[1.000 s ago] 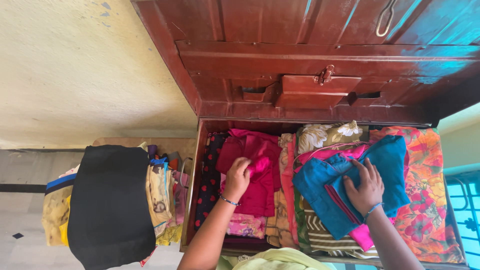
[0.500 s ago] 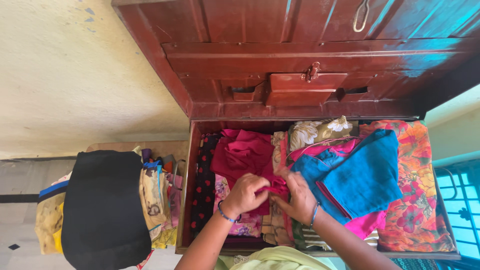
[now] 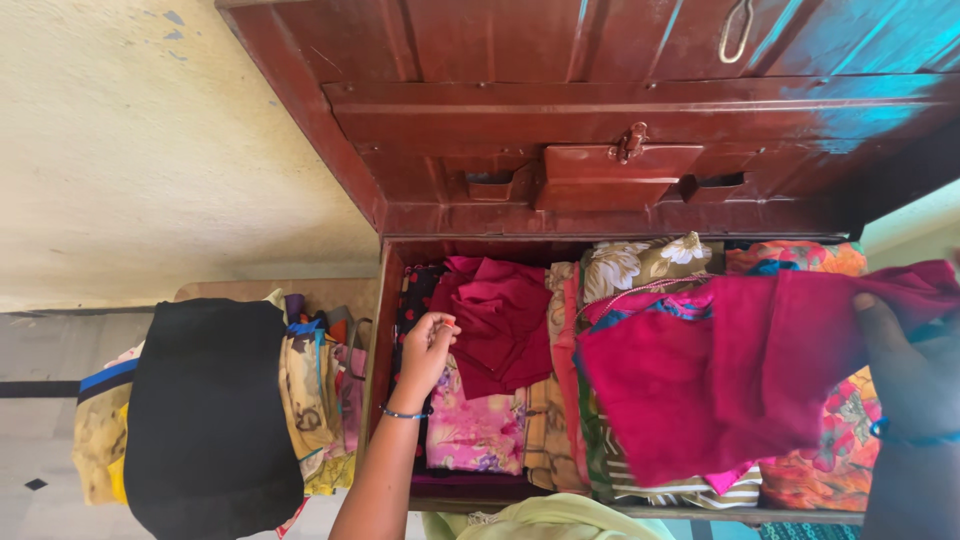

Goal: The person organizes several garments by removing them from a large metal trunk and placing them on a small wooden stool, then rearranges the remaining items inside the trunk.

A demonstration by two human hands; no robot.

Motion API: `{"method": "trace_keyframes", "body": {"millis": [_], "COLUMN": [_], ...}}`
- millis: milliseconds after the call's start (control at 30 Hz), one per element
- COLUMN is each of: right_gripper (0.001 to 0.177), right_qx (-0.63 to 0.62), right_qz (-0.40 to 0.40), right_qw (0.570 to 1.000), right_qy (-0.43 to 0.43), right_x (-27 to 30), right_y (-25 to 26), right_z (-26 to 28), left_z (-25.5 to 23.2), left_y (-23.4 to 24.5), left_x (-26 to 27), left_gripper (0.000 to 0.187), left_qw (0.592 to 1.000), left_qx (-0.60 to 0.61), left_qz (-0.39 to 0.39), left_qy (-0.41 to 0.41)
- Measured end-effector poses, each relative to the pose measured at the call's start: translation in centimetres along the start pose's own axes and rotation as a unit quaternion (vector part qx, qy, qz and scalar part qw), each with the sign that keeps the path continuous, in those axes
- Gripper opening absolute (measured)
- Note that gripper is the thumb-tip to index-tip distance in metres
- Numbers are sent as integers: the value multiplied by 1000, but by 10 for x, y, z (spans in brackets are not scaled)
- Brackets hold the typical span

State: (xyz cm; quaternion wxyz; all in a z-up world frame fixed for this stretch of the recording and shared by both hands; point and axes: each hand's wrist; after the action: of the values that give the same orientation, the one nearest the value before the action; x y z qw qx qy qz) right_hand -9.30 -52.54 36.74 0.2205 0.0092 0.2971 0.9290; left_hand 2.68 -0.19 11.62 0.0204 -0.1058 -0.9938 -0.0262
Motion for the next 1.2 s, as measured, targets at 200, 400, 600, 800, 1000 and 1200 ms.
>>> {"method": "trace_keyframes", "body": {"millis": [200,400,600,800,1000,1200], "right_gripper": [81,68,63,64,84,100], "right_qx": [346,365,335,339,359,38], "right_qz": [-21,77,55,58,169,280], "right_qw": [938,926,937,936,918,910], "right_qy": [13,51,85,77,-13,303], "right_x": [13,37,37,37,24,89], "right_y": [-95,-167,-162,-163,-152,-163], "right_z": [-86,-112,-110,-119,-60,101], "left_z": [69,25,15,14,-119,-249], "left_y": [-14,-35,-33,-42,-36,-43], "left_x": [-32,-37,-46,-44,-21,22], "left_gripper": [37,56,58,31,28,36], "left_qw": [968,882,863,931,969,963], "left_qx": [-168,-441,-496,-352,-61,-114], "left_qz": [-160,-115,-21,77,138,118], "left_qy": [96,-123,-93,-66,-196,-216]}}
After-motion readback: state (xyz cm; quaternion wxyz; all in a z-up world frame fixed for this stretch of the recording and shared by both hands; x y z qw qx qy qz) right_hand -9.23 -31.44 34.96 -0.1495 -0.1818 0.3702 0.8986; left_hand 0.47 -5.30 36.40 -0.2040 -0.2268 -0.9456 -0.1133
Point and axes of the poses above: each hand's wrist, its own x-axis away from the middle knuckle, its own y-axis out of the back of the hand, z = x × y, and after that the axes turned 9 degrees about z, right-handed
